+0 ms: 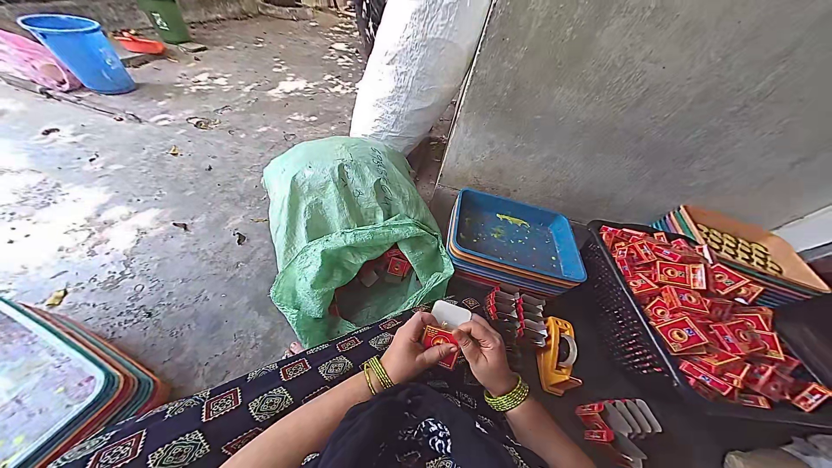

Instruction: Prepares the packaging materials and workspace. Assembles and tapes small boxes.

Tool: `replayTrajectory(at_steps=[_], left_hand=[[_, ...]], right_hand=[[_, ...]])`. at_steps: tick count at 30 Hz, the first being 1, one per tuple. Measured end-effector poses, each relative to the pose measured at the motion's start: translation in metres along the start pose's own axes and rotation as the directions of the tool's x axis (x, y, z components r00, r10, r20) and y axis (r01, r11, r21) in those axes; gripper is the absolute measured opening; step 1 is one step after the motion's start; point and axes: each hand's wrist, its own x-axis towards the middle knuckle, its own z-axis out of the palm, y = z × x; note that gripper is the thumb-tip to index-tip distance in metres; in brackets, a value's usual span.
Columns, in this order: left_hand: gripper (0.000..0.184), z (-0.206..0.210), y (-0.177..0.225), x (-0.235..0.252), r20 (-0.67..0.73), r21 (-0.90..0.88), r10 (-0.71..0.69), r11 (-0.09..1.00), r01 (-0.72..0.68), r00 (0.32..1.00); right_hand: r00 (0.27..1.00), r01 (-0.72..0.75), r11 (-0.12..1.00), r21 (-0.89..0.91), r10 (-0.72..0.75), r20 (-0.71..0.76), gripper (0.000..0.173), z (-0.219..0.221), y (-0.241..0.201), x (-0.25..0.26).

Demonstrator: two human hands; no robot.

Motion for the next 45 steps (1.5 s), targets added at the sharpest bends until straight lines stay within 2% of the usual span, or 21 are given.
replayTrajectory(at_steps=[1,2,4,6,9,12,16,23,26,28,30,32,35,37,39,41,43,45], left_hand=[[0.043,0.001,0.000,0.000,0.005,-0.002,-0.008,1.000,0.008,1.000],[0.046,0.002,0.001,0.001,0.006,-0.015,-0.026,1.000,0.027,1.000],[0.059,0.003,0.004,0.003,-0.005,-0.074,-0.078,0.994,0.077,0.997],[0.071,0.004,0.006,0.003,-0.009,-0.131,-0.121,0.984,0.119,0.993],[0.078,0.006,0.004,-0.001,0.020,-0.101,-0.154,0.983,0.155,0.988],[0.076,0.006,0.002,-0.002,0.054,-0.112,-0.165,0.979,0.170,0.985],[0.075,0.005,0.001,-0.002,0.094,-0.138,-0.150,0.977,0.162,0.984],[0.078,0.004,0.004,-0.002,0.175,-0.210,-0.121,0.965,0.157,0.977],[0.079,0.005,0.003,-0.002,0.180,-0.187,-0.112,0.971,0.146,0.977],[0.078,0.006,0.001,-0.003,0.170,-0.179,-0.112,0.973,0.143,0.979],[0.077,0.007,0.001,-0.004,0.128,-0.191,-0.148,0.967,0.171,0.981],[0.076,0.008,0.002,-0.003,0.060,-0.226,-0.201,0.951,0.210,0.978],[0.072,0.007,0.006,-0.001,-0.043,-0.285,-0.274,0.925,0.251,0.961],[0.063,0.006,0.002,-0.002,-0.038,-0.252,-0.257,0.938,0.239,0.966],[0.047,0.006,-0.003,-0.003,0.028,-0.178,-0.214,0.960,0.216,0.976],[0.038,0.006,-0.001,-0.001,0.092,-0.106,-0.234,0.964,0.243,0.968],[0.031,0.003,0.003,0.002,0.077,-0.056,-0.281,0.957,0.286,0.957],[0.026,0.000,0.004,0.004,0.010,-0.032,-0.322,0.946,0.322,0.947]], right_hand=[[1.000,-0.009,0.998,0.057,0.010,-0.009,0.014,-0.002,-0.002,0.002],[1.000,-0.023,0.989,0.149,0.026,-0.017,0.014,-0.003,-0.005,0.004],[0.997,-0.057,0.955,0.292,0.069,-0.033,0.033,-0.005,-0.013,0.008],[0.995,-0.093,0.945,0.314,0.102,-0.012,0.031,-0.010,-0.018,0.010],[0.987,-0.154,0.959,0.239,0.139,0.077,0.018,-0.016,-0.018,0.012],[0.973,-0.195,0.976,0.099,0.180,0.143,0.018,-0.018,-0.020,0.012],[0.985,-0.053,0.997,-0.059,0.062,0.161,0.013,-0.022,-0.021,0.013],[0.977,0.015,0.996,-0.090,0.005,0.212,0.011,-0.034,-0.025,0.016],[0.959,0.063,0.993,-0.103,-0.032,0.283,0.011,-0.036,-0.025,0.016],[0.937,0.052,0.994,-0.099,-0.014,0.348,0.015,-0.037,-0.025,0.016],[0.920,0.017,0.995,-0.094,0.021,0.392,0.028,-0.039,-0.026,0.015],[0.936,0.031,0.991,-0.128,0.016,0.352,0.034,-0.034,-0.026,0.010],[0.987,0.087,0.956,-0.281,-0.044,0.158,0.031,-0.014,-0.025,-0.007],[0.989,0.082,0.955,-0.286,-0.043,0.141,0.032,-0.008,-0.021,-0.017],[0.979,-0.012,0.983,-0.185,0.049,0.197,0.036,-0.019,-0.017,-0.020],[0.959,-0.184,0.975,-0.120,0.205,0.197,0.039,-0.042,-0.010,-0.023],[0.917,-0.376,0.901,-0.218,0.395,0.048,0.037,-0.081,0.008,-0.028],[0.819,-0.568,0.712,-0.414,0.541,-0.192,0.033,-0.135,0.032,-0.039]])
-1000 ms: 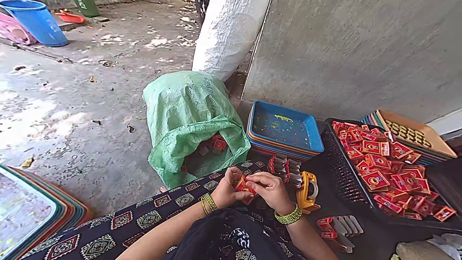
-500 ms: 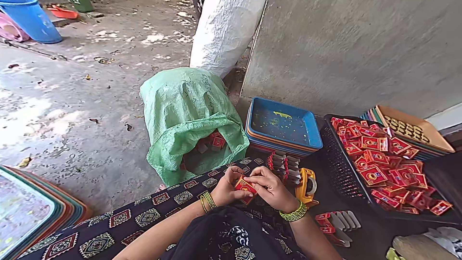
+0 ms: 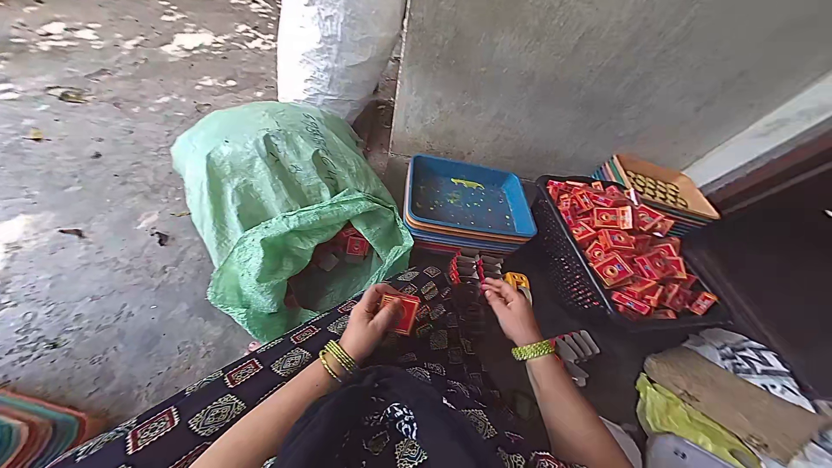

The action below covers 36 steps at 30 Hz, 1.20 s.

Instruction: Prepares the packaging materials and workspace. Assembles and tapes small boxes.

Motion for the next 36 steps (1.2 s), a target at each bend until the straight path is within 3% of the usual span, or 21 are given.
replayTrajectory(at_steps=[3,5,10,13,17,20,24,28,33,36], left_hand=[[0.025,-0.002,-0.004,0.002,-0.079,0.007,-0.018,1.000,0.018,0.997],[0.025,0.000,-0.007,0.002,-0.092,-0.009,-0.020,1.000,0.019,0.996],[0.025,0.004,-0.014,0.001,-0.087,0.032,-0.044,0.998,0.047,0.995],[0.026,0.005,-0.013,0.000,-0.101,0.042,-0.062,0.997,0.067,0.993],[0.025,0.004,-0.011,0.000,-0.118,0.048,-0.053,0.997,0.059,0.992],[0.025,0.003,-0.011,0.000,-0.119,0.054,-0.035,0.998,0.041,0.992],[0.024,0.002,-0.010,0.001,-0.117,0.047,-0.030,0.998,0.035,0.993],[0.025,0.001,-0.012,0.002,-0.109,0.016,-0.048,0.999,0.050,0.993],[0.024,0.002,-0.011,0.001,-0.111,0.013,-0.033,0.999,0.035,0.993],[0.024,0.002,-0.012,0.001,-0.106,0.019,-0.030,0.999,0.032,0.994]], right_hand=[[0.927,-0.367,0.868,-0.336,0.308,-0.215,0.033,-0.059,0.079,0.006],[0.859,-0.512,0.751,-0.417,0.455,-0.234,0.035,-0.085,0.127,-0.001],[0.778,-0.610,0.772,-0.175,0.626,0.051,0.043,-0.081,0.188,-0.018],[0.769,-0.625,0.770,-0.129,0.636,0.067,0.040,-0.062,0.194,-0.013],[0.770,-0.638,0.763,-0.108,0.635,-0.060,0.043,-0.053,0.197,-0.003],[0.700,-0.704,0.709,0.039,0.702,-0.129,0.043,-0.056,0.187,-0.005],[0.600,-0.769,0.601,0.217,0.796,-0.076,0.035,-0.065,0.168,-0.022],[0.567,-0.805,0.565,0.183,0.823,-0.048,0.031,-0.059,0.173,-0.036],[0.596,-0.779,0.603,0.175,0.797,-0.096,0.024,-0.043,0.181,-0.036],[0.642,-0.767,0.620,-0.165,0.734,-0.223,0.025,-0.040,0.180,-0.032]])
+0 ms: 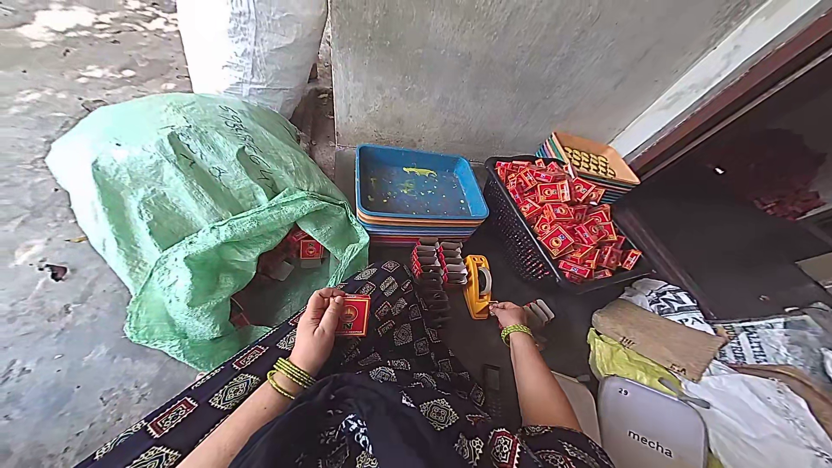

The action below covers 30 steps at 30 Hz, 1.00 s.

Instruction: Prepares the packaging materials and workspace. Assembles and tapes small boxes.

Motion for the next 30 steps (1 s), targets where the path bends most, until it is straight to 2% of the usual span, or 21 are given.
replayTrajectory(at_steps=[2,3,4,6,8,9,11,13,15,18,20,23,26,28,30], left_hand=[[0.023,0.000,0.001,-0.001,0.004,0.002,0.002,1.000,-0.002,1.000],[0.023,0.001,0.001,-0.002,0.010,0.004,0.008,1.000,-0.008,1.000],[0.023,0.001,0.002,-0.002,0.021,0.011,0.022,1.000,-0.022,1.000],[0.026,0.002,0.001,-0.001,0.040,0.044,0.045,0.998,-0.047,0.998],[0.027,0.001,0.001,-0.002,0.071,0.092,0.039,0.995,-0.045,0.997],[0.027,0.001,0.002,-0.002,0.081,0.110,0.030,0.993,-0.038,0.996],[0.025,0.002,0.001,-0.002,0.100,0.118,0.029,0.992,-0.041,0.995],[0.024,0.002,-0.002,-0.001,0.119,0.110,0.067,0.991,-0.080,0.991],[0.023,0.002,-0.003,-0.002,0.123,0.112,0.097,0.987,-0.111,0.988],[0.026,0.001,-0.003,-0.002,0.110,0.102,0.114,0.987,-0.125,0.987],[0.030,-0.003,-0.003,-0.002,0.113,0.089,0.122,0.987,-0.133,0.986],[0.036,-0.005,-0.003,-0.001,0.119,0.050,0.109,0.992,-0.115,0.987],[0.041,-0.003,0.000,-0.001,0.094,0.066,0.107,0.991,-0.114,0.990],[0.049,-0.004,0.000,-0.001,0.099,0.074,0.135,0.987,-0.143,0.986],[0.055,-0.004,0.000,-0.002,0.107,0.096,0.155,0.982,-0.166,0.982]], right_hand=[[1.000,-0.030,0.940,-0.339,0.026,-0.016,0.026,-0.003,-0.011,-0.012],[0.999,-0.051,0.898,-0.438,0.053,-0.007,0.028,-0.002,-0.012,-0.018],[0.999,-0.048,0.891,-0.451,0.055,0.002,0.029,-0.001,-0.013,-0.020],[0.997,0.075,0.953,-0.294,-0.068,0.037,0.026,0.001,-0.017,-0.017],[0.960,0.267,0.963,0.024,-0.268,0.078,0.025,0.008,-0.034,-0.028],[0.929,0.337,0.920,0.199,-0.359,0.086,0.024,0.012,-0.052,-0.043],[0.860,0.377,0.747,0.548,-0.502,0.092,0.020,0.018,-0.099,-0.088],[0.768,0.283,0.536,0.795,-0.623,0.147,0.024,0.022,-0.144,-0.138],[0.664,0.173,0.423,0.890,-0.717,0.211,0.023,0.023,-0.179,-0.186],[0.550,0.006,0.394,0.919,-0.769,0.326,0.017,0.032,-0.209,-0.234],[0.508,-0.054,0.413,0.909,-0.772,0.381,0.018,0.045,-0.216,-0.243],[0.534,-0.037,0.446,0.894,-0.748,0.395,0.019,0.060,-0.218,-0.244],[0.584,0.038,0.442,0.896,-0.738,0.339,0.016,0.069,-0.218,-0.241],[0.630,0.084,0.434,0.897,-0.720,0.290,0.013,0.073,-0.218,-0.241],[0.686,0.089,0.447,0.890,-0.676,0.271,0.016,0.073,-0.220,-0.242]])
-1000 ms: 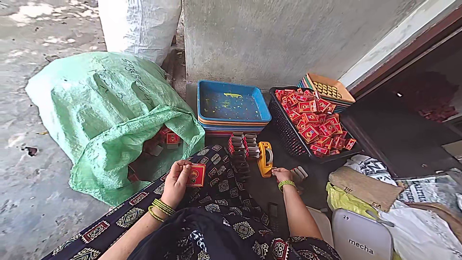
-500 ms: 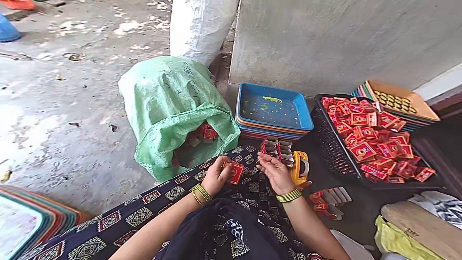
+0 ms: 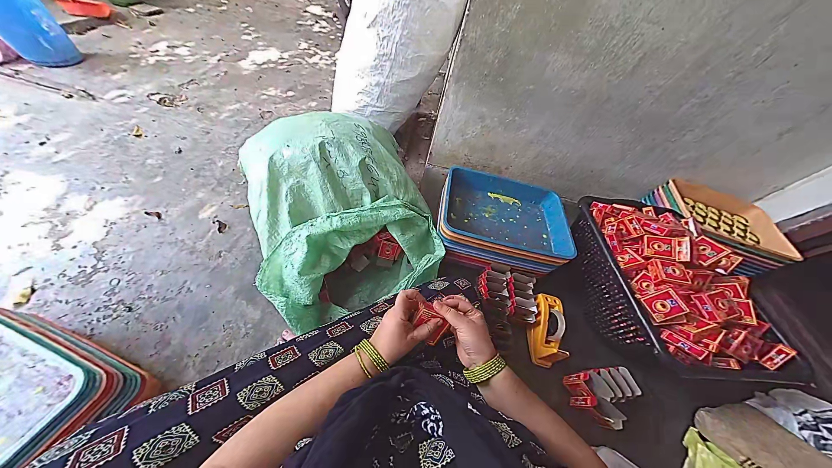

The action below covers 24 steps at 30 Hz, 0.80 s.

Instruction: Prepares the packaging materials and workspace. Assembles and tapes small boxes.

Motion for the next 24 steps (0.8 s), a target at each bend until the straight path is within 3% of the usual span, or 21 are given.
replayTrajectory(at_steps=[3,5,7,9,11,13,16,18,20,22,24], left_hand=[[0.062,0.001,0.000,-0.003,-0.014,0.048,0.044,0.998,-0.043,0.999],[0.064,0.003,0.000,-0.005,-0.025,0.044,0.082,0.996,-0.080,0.996],[0.062,0.004,-0.001,-0.005,-0.019,0.030,0.110,0.994,-0.109,0.994],[0.058,0.004,-0.002,-0.003,0.008,0.003,0.093,0.996,-0.093,0.996],[0.056,0.006,-0.005,-0.002,0.020,-0.008,0.035,0.999,-0.034,0.999],[0.057,0.007,-0.011,-0.004,0.028,-0.011,-0.061,0.998,0.061,0.998],[0.053,0.007,-0.011,-0.003,0.014,-0.015,-0.166,0.986,0.166,0.986],[0.052,0.006,-0.009,-0.001,0.003,-0.001,-0.177,0.984,0.177,0.984],[0.052,0.007,-0.010,0.000,-0.012,0.006,-0.187,0.982,0.188,0.982],[0.051,0.009,-0.011,0.000,-0.014,0.011,-0.187,0.982,0.187,0.982],[0.051,0.010,-0.010,0.000,-0.005,0.024,-0.187,0.982,0.188,0.982]], right_hand=[[0.995,-0.088,0.996,-0.012,0.087,-0.053,0.053,-0.001,-0.008,0.003],[0.998,-0.056,0.998,-0.041,0.055,-0.029,0.050,-0.004,-0.010,0.005],[0.989,0.042,0.993,-0.114,-0.025,0.146,0.035,-0.014,-0.011,0.002],[0.946,0.121,0.972,-0.203,-0.052,0.319,0.038,-0.027,-0.006,-0.001],[0.949,0.090,0.951,-0.295,0.008,0.314,0.047,-0.042,-0.001,-0.003],[0.983,-0.027,0.925,-0.379,0.093,0.156,0.051,-0.066,-0.004,-0.001],[0.974,-0.133,0.918,-0.374,0.051,-0.222,0.045,-0.126,-0.034,0.016],[0.879,-0.054,0.955,-0.291,-0.093,-0.467,0.043,-0.174,-0.070,0.028],[0.718,0.133,0.972,-0.196,-0.230,-0.657,0.047,-0.223,-0.106,0.039],[0.586,0.284,0.953,-0.102,-0.257,-0.768,0.059,-0.264,-0.131,0.048],[0.551,0.286,0.956,-0.065,-0.219,-0.805,0.063,-0.283,-0.139,0.052]])
